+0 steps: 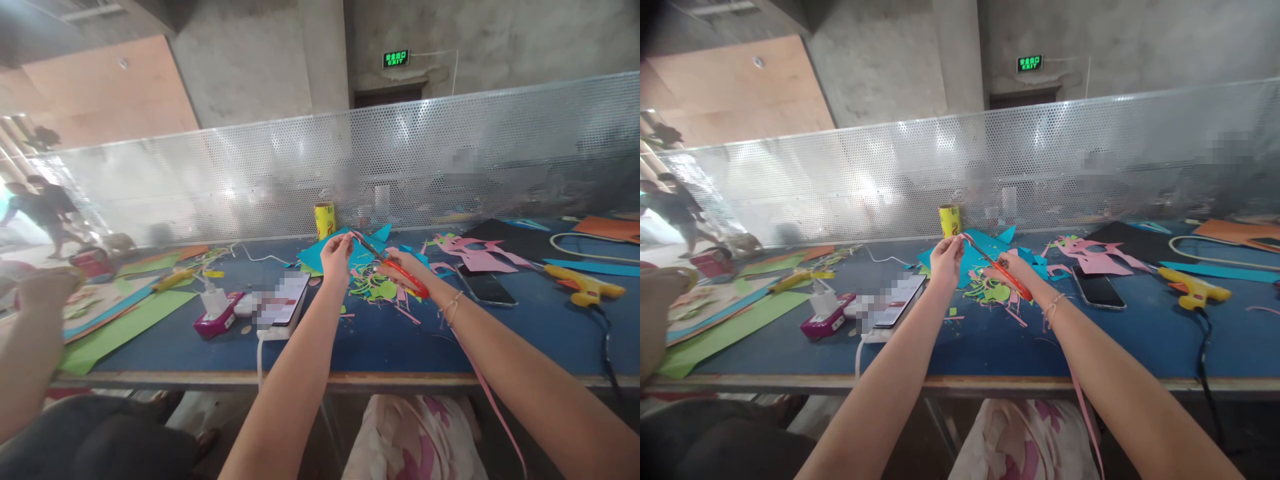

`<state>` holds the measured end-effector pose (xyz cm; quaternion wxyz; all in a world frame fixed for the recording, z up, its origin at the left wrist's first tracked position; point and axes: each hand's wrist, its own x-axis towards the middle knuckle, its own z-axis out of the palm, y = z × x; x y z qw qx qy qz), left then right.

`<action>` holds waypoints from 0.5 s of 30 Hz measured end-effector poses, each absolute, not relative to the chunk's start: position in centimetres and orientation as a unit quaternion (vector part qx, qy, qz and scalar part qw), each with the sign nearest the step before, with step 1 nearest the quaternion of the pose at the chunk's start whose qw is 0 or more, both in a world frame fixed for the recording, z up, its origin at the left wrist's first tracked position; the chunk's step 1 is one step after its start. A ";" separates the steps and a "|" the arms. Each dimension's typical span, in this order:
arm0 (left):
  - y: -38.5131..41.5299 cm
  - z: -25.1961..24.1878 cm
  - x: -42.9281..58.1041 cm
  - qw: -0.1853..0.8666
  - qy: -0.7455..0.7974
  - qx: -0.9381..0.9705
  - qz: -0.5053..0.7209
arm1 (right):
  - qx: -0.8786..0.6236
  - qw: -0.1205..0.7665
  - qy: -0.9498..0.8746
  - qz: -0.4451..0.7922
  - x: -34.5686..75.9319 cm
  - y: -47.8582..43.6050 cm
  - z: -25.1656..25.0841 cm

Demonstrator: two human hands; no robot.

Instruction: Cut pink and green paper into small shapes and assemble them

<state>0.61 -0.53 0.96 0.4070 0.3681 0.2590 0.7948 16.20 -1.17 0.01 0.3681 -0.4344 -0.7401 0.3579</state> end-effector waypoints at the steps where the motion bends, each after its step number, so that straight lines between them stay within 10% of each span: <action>1: -0.7 1.0 0.6 0.405 0.258 0.369 0.796 | -0.433 0.367 -0.739 0.364 16.2 -1.3 0.1; 15: -0.8 1.0 0.6 0.401 0.284 0.382 0.782 | -0.402 0.361 -0.734 0.412 16.2 -2.3 0.4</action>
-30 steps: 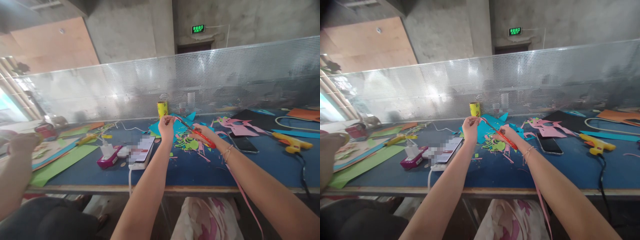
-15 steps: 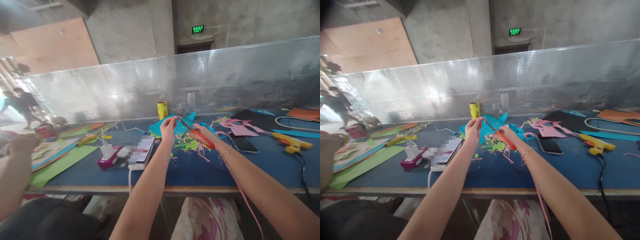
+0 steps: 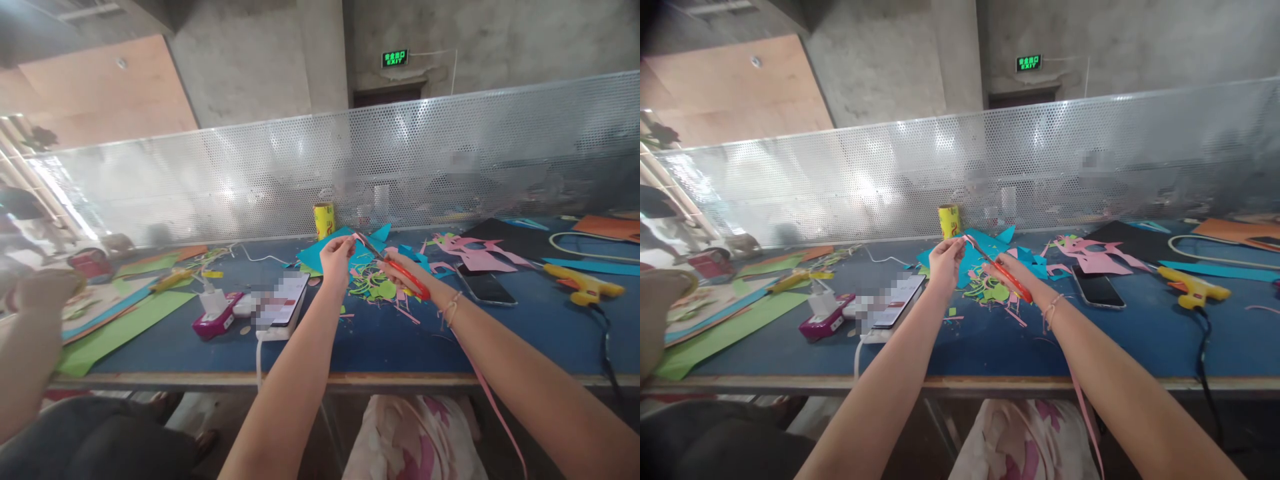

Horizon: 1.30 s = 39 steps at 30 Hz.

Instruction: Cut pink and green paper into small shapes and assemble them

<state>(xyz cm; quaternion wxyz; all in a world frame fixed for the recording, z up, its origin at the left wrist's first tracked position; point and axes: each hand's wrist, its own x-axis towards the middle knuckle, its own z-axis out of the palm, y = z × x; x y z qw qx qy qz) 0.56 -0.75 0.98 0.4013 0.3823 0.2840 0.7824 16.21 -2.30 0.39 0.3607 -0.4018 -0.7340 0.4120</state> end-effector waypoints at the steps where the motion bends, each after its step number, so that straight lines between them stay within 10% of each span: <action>1: -0.7 0.9 0.6 0.401 0.286 0.387 0.780 | -0.398 0.362 -0.733 0.416 16.2 -2.4 0.4; 39: -0.5 1.2 -0.2 0.273 0.334 0.461 0.775 | -0.423 0.352 -0.766 0.332 16.6 -1.4 0.1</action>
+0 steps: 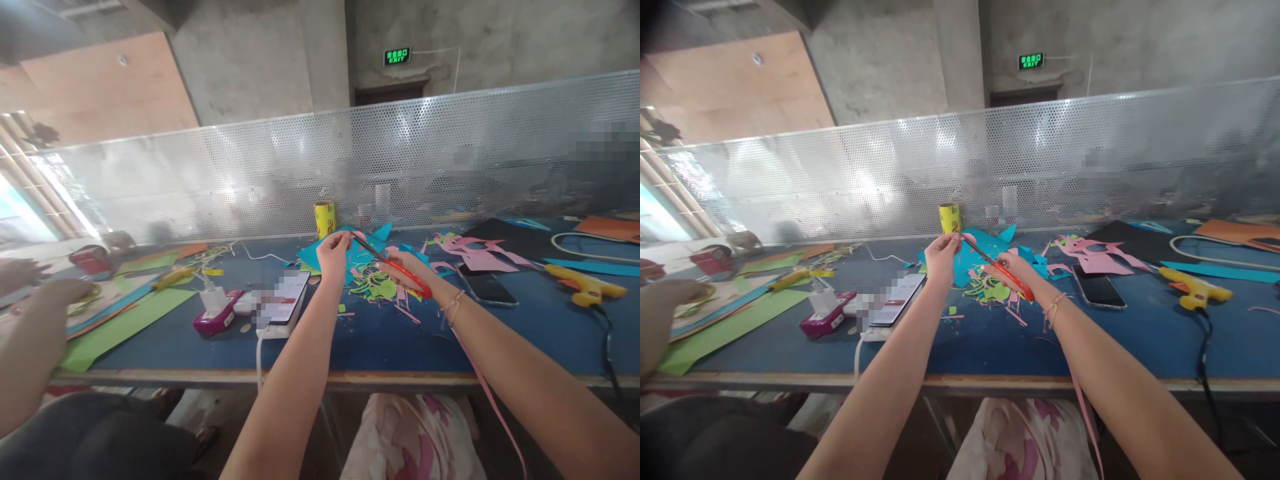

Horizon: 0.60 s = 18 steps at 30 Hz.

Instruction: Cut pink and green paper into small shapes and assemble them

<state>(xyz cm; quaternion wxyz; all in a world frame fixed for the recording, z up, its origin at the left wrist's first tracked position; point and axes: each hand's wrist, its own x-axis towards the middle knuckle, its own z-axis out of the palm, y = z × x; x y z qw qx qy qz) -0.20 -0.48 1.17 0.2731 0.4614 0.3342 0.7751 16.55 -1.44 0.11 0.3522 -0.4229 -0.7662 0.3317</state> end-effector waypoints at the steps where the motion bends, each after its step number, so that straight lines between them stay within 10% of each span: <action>1: -0.4 1.1 -0.2 0.269 0.334 0.464 0.775 | -0.425 0.353 -0.763 0.336 16.5 -1.4 0.1; 18: -0.2 1.3 -0.5 0.329 0.290 0.370 0.819 | -0.423 0.345 -0.734 0.405 16.3 -2.9 1.0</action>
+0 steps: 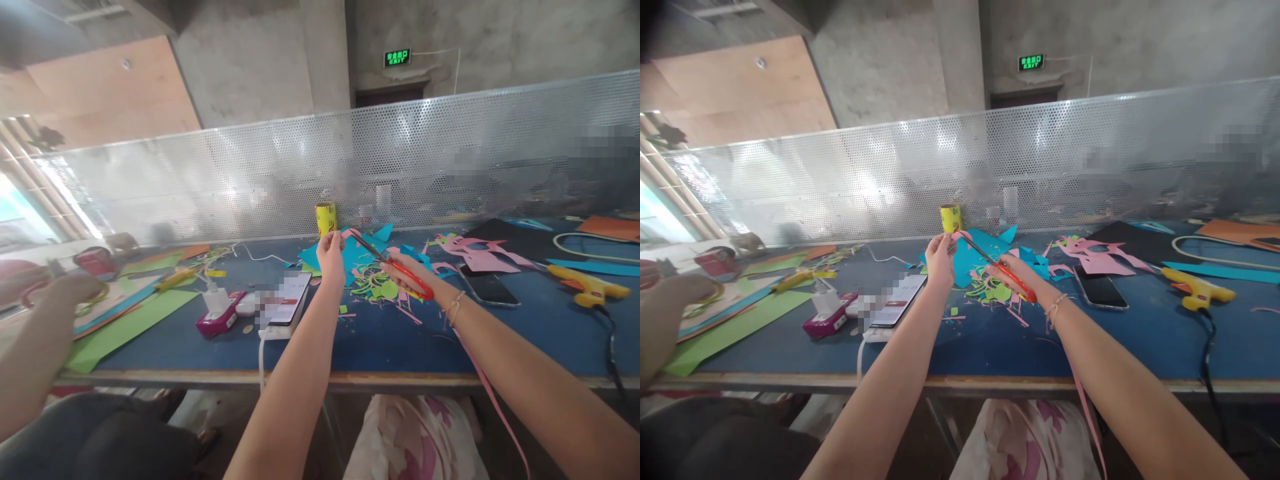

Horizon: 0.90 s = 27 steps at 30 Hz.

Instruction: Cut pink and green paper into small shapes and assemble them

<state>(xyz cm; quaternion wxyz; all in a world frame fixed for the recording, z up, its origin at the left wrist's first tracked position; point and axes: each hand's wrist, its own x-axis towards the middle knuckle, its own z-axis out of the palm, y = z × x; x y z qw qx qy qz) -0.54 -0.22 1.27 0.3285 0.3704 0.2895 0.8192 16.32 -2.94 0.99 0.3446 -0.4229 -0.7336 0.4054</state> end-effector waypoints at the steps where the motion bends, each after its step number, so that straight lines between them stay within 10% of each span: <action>1: -0.3 1.3 -0.5 0.331 0.291 0.379 0.814 | -0.427 0.340 -0.731 0.409 16.3 -3.0 1.0; 9: -0.4 1.1 -0.6 0.260 0.389 0.442 0.765 | -0.427 0.336 -0.739 0.397 16.6 -1.7 0.3; 27: -0.7 1.0 0.3 0.461 0.296 0.348 0.761 | -0.393 0.382 -0.767 0.334 16.2 -1.1 -0.9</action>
